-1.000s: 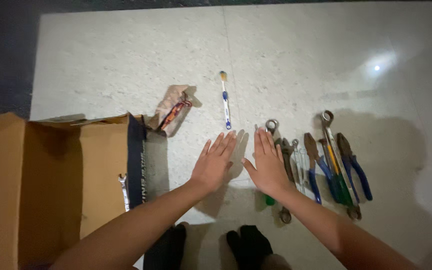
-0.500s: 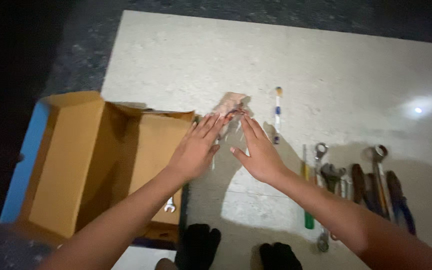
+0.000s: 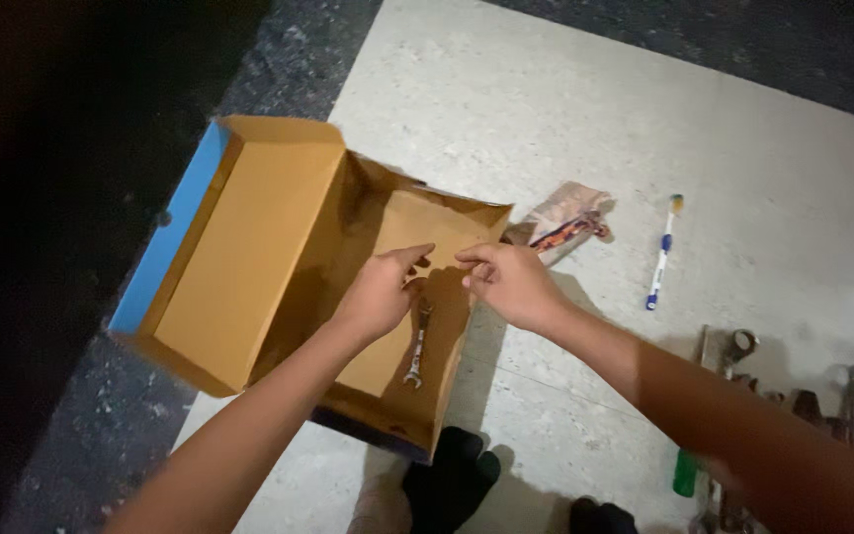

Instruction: The person cleans a green-handled screwdriver and a metal wrench using a toothbrush and a cloth. They scrub the screwdriver with the toothbrush, wipe it with the cloth, then repeat the process on the wrench, placing each cleaned tool on the floor.

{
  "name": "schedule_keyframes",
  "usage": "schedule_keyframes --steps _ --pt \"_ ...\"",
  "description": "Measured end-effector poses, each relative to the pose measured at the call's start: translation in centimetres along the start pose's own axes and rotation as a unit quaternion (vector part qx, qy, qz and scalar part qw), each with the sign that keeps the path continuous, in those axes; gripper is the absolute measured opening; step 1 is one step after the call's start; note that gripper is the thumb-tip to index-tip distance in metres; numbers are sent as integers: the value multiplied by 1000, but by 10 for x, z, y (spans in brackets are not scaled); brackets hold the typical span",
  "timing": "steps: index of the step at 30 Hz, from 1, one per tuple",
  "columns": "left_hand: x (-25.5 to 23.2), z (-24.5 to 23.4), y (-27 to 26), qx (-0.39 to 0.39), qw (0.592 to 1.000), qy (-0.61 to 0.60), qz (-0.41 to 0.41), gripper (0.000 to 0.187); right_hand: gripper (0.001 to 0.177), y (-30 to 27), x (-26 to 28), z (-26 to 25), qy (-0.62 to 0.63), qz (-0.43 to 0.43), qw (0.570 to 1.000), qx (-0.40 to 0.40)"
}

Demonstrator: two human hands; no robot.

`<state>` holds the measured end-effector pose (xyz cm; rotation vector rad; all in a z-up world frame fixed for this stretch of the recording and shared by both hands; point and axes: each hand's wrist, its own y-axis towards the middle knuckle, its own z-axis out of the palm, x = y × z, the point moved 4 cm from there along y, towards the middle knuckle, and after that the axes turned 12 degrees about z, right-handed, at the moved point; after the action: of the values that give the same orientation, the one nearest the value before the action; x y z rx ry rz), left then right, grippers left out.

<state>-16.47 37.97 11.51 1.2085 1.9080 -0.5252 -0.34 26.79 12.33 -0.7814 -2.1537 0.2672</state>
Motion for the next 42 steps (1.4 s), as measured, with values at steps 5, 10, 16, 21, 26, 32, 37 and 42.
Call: schedule_keyframes --steps 5,10,16,21,26,32,37,42 --pt "39 18 -14 15 996 22 -82 28 32 19 11 24 8 -55 998 31" --pt "62 48 -31 77 981 72 -165 28 27 23 19 43 -153 -121 980 40" --pt "67 51 -42 90 975 68 -190 26 32 15 21 53 -270 -196 942 42" --pt "62 55 -41 137 955 77 -250 46 41 16 17 57 -325 -180 927 56" --pt "65 63 -41 90 964 70 -240 22 44 15 16 55 -302 -194 932 49" --pt "71 75 -40 65 956 81 -274 25 44 18 11 55 -292 -212 932 37" --pt "72 72 -42 11 969 18 -247 30 43 15 12 53 -257 -217 941 31" --pt "90 76 -47 3 977 -59 -203 24 40 10 20 47 -207 -247 947 4"
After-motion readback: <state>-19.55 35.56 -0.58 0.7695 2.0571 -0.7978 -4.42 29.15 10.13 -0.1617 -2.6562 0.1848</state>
